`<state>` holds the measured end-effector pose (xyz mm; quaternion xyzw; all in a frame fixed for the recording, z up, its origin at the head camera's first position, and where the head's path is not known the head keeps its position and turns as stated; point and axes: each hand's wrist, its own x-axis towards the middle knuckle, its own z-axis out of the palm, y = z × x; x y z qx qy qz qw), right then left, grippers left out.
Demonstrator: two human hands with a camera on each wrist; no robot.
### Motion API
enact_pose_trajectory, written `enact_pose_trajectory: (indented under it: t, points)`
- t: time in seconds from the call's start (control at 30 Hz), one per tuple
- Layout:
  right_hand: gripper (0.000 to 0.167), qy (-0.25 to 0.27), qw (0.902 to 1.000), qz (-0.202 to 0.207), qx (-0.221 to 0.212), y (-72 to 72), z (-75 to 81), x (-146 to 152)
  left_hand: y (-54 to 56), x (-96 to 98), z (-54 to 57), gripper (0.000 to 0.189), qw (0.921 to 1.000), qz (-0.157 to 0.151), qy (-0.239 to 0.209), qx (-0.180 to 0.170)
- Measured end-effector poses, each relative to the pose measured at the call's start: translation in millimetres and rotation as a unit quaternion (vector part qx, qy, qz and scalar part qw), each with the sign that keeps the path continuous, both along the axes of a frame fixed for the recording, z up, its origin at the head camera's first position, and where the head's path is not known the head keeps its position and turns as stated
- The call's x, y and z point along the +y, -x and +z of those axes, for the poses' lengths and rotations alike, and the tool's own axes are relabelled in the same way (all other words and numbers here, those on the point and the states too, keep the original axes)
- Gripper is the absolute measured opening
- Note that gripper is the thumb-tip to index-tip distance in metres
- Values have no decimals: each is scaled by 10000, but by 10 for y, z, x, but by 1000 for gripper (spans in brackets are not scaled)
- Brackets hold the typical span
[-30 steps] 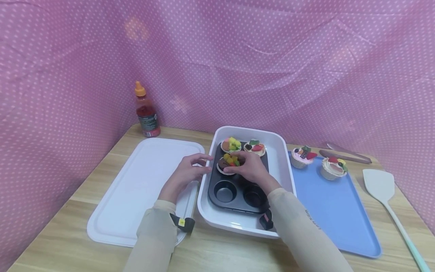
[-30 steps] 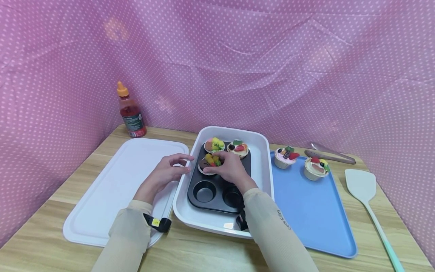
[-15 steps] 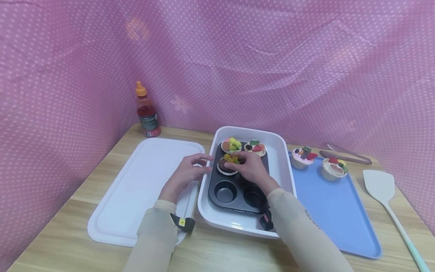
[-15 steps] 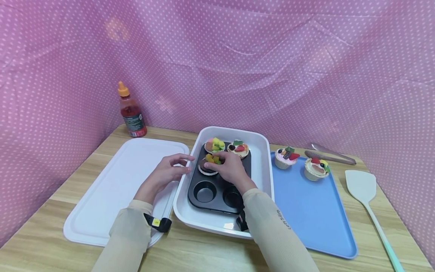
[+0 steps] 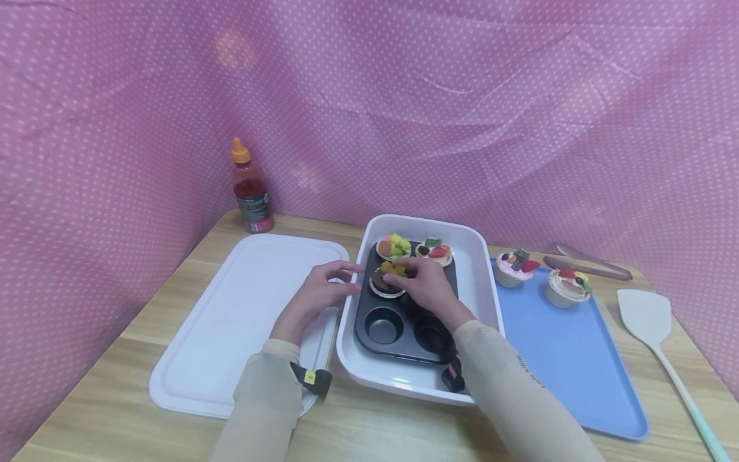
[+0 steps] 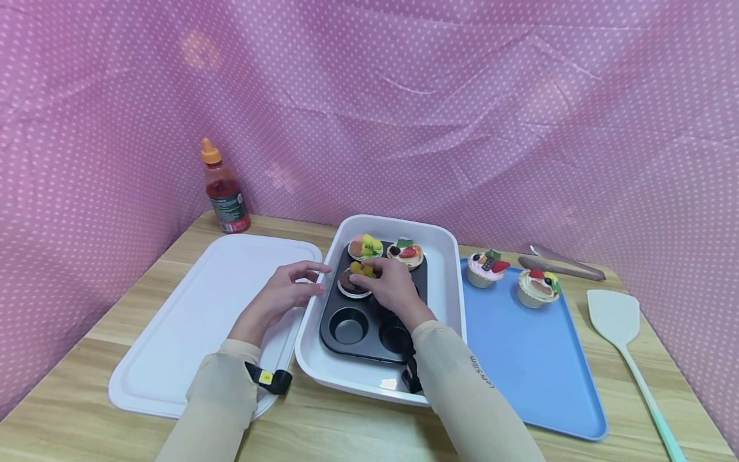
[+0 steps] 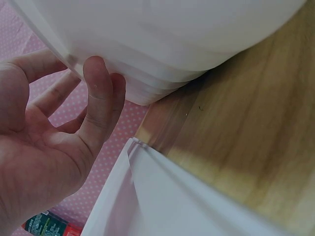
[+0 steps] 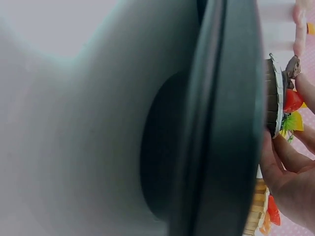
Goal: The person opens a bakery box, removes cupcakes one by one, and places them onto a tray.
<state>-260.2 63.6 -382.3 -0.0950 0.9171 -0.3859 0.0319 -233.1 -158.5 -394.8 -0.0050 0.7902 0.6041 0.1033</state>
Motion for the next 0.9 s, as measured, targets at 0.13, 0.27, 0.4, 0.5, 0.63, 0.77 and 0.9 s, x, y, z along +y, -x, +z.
enact_pose_trajectory:
  t: [0.13, 0.27, 0.4, 0.5, 0.63, 0.77, 0.9]
  points:
    - [44, 29, 10000, -5, 1, 2, -3, -2, -2, 1, 0, 39, 10000, -4, -20, 27]
    - [42, 85, 10000, 9, 21, 5, -6, 3, -4, 5, 0, 39, 10000, -7, -25, 44]
    - [41, 142, 9999, 27, 48, -2, 1, 11, -3, 8, -1, 39, 10000, -12, -7, 34]
    - [41, 171, 9998, 23, 70, -9, 7, 13, -3, 9, 2, 39, 10000, -17, 17, 20]
    - [40, 183, 9998, 15, 99, -10, 11, 11, -8, 10, 12, 39, 10000, -11, 8, 9]
    - [40, 189, 9997, 48, 152, -6, 9, 11, -11, 13, 14, 39, 10000, 15, -23, -5]
    - [40, 194, 9996, 65, 170, -4, 7, 18, -10, 16, 9, 39, 10000, 39, -31, -6]
